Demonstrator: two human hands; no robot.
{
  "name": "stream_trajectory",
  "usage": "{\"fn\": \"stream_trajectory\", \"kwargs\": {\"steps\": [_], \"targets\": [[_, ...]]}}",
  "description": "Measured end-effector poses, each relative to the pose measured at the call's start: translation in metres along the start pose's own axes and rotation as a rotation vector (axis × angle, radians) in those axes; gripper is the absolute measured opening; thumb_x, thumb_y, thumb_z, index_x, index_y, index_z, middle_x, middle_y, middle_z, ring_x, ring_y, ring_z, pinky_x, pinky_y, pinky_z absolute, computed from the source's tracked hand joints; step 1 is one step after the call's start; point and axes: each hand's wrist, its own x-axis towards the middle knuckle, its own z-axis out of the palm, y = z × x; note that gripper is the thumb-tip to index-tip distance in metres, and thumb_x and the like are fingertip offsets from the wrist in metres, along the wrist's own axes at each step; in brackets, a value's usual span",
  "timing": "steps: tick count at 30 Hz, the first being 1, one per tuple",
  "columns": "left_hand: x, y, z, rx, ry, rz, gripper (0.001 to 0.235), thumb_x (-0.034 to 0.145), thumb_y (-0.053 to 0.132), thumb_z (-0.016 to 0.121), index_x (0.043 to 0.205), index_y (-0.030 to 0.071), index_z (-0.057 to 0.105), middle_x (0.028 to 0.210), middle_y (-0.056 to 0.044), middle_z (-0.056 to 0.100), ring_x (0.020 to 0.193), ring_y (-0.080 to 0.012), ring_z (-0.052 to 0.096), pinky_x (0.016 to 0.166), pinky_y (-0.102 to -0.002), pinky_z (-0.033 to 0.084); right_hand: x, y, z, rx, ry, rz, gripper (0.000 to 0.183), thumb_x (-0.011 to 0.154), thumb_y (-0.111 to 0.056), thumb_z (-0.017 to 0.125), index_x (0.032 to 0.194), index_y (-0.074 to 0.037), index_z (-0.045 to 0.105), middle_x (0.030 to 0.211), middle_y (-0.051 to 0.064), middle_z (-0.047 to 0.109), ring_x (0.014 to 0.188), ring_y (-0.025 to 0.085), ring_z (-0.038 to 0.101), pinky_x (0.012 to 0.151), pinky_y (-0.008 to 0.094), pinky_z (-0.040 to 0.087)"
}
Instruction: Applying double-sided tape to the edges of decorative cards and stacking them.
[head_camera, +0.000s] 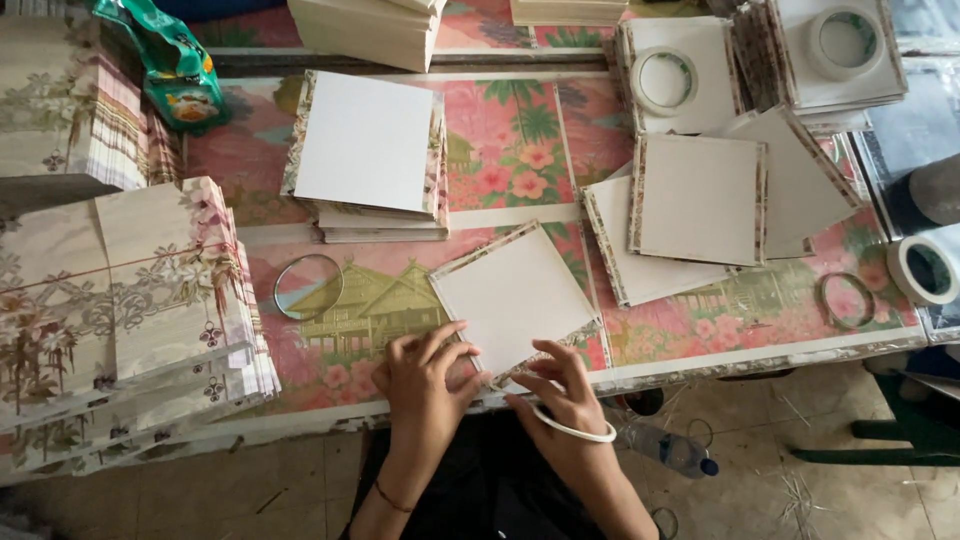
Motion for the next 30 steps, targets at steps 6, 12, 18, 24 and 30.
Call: {"fn": "stream_trajectory", "kwargs": {"steps": [6, 12, 18, 24, 30], "targets": [[-0.004, -0.001, 0.002, 0.015, -0.054, -0.017, 0.044, 0.072, 0.051, 0.094, 0.112, 0.041, 0.077, 0.153, 0.027, 0.06, 0.124, -0.0286, 0.048, 0.087, -0.055, 0.039, -0.003, 0.013, 0.002, -0.013, 0.065, 0.021, 0.009, 0.095, -0.014, 0.082, 0.098, -0.007, 0.08, 0.138, 0.015, 0.059, 0.109, 0.023, 0.069, 0.094, 0.036, 0.062], [-0.008, 0.009, -0.004, 0.001, -0.074, -0.031, 0.043, 0.076, 0.037, 0.09, 0.115, 0.039, 0.073, 0.157, 0.026, 0.056, 0.123, -0.0298, 0.05, 0.092, -0.058, 0.038, 0.01, 0.032, 0.012, -0.03, 0.054, 0.062, 0.009, 0.093, -0.018, 0.084, 0.093, -0.01, 0.08, 0.142, 0.013, 0.056, 0.11, 0.025, 0.067, 0.09, 0.037, 0.062], [-0.008, 0.017, -0.002, -0.02, -0.091, -0.11, 0.049, 0.072, 0.05, 0.095, 0.113, 0.037, 0.072, 0.156, 0.025, 0.053, 0.125, -0.0327, 0.048, 0.088, -0.059, 0.037, 0.013, 0.042, 0.016, -0.037, 0.02, 0.033, 0.015, 0.094, -0.02, 0.084, 0.091, -0.008, 0.076, 0.143, 0.015, 0.055, 0.109, 0.027, 0.067, 0.088, 0.039, 0.063], [-0.006, 0.019, -0.003, -0.029, -0.144, -0.147, 0.039, 0.076, 0.04, 0.095, 0.108, 0.035, 0.072, 0.158, 0.024, 0.052, 0.126, -0.0332, 0.047, 0.092, -0.061, 0.039, 0.023, 0.056, -0.013, 0.053, 0.05, 0.121, 0.011, 0.082, -0.022, 0.093, 0.088, -0.015, 0.086, 0.146, 0.01, 0.053, 0.11, 0.022, 0.067, 0.096, 0.036, 0.063], [-0.005, 0.018, 0.0, 0.008, -0.14, -0.156, 0.043, 0.07, 0.046, 0.099, 0.102, 0.039, 0.071, 0.158, 0.027, 0.051, 0.13, -0.0294, 0.048, 0.093, -0.059, 0.038, 0.04, 0.081, -0.065, -0.216, 0.128, 0.208, 0.017, 0.079, -0.016, 0.094, 0.09, -0.006, 0.085, 0.15, 0.013, 0.056, 0.11, 0.023, 0.067, 0.087, 0.038, 0.069]]}}
